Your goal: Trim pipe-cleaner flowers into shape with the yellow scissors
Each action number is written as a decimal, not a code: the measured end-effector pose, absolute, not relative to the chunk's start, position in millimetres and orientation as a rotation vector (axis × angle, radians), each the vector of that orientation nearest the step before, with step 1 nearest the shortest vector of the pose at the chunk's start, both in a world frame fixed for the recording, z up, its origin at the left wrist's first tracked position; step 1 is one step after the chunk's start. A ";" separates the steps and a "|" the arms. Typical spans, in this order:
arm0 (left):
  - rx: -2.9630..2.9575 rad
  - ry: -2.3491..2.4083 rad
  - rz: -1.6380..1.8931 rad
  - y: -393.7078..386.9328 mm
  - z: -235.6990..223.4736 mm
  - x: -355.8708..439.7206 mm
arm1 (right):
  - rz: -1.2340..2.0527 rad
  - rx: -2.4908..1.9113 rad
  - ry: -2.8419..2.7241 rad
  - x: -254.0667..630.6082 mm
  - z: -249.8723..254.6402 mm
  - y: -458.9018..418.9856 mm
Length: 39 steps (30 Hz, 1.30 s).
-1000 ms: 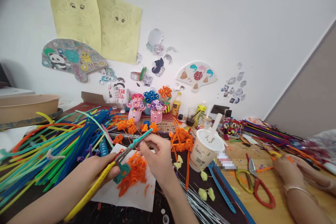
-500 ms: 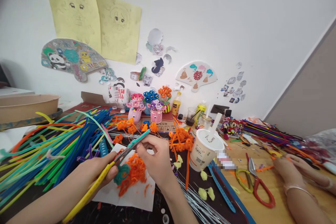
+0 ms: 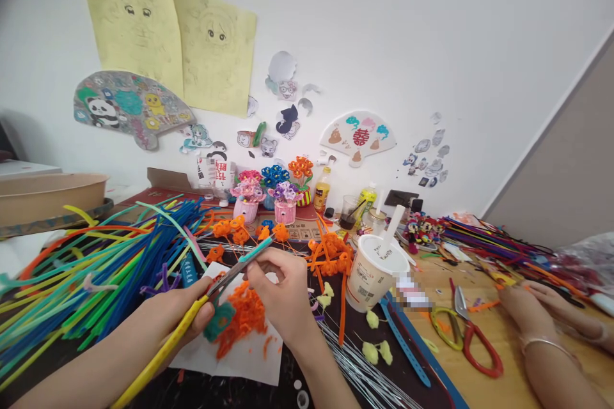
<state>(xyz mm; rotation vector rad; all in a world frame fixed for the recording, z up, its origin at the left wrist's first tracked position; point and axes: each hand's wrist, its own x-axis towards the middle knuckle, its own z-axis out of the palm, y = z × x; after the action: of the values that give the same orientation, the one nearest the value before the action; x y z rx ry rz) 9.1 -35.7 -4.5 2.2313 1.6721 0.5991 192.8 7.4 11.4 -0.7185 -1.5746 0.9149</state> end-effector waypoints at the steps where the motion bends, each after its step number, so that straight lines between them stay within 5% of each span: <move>1: 2.237 1.682 0.571 -35.9 -5.0 8.9 | 0.919 -0.718 -1.562 192.9 11.9 7.1; 11: 2.217 1.769 0.296 -30.8 1.9 11.0 | 0.816 -0.774 -1.596 195.1 11.6 10.0; 39: 2.254 1.807 0.307 -31.8 -0.7 11.2 | 0.574 -0.808 -1.849 197.7 17.7 8.2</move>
<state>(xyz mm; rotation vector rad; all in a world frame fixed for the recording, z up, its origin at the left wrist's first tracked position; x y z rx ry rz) 11.2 -31.8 -0.7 2.2541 1.8069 0.3067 197.7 8.2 17.7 -0.8081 -1.8489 0.5736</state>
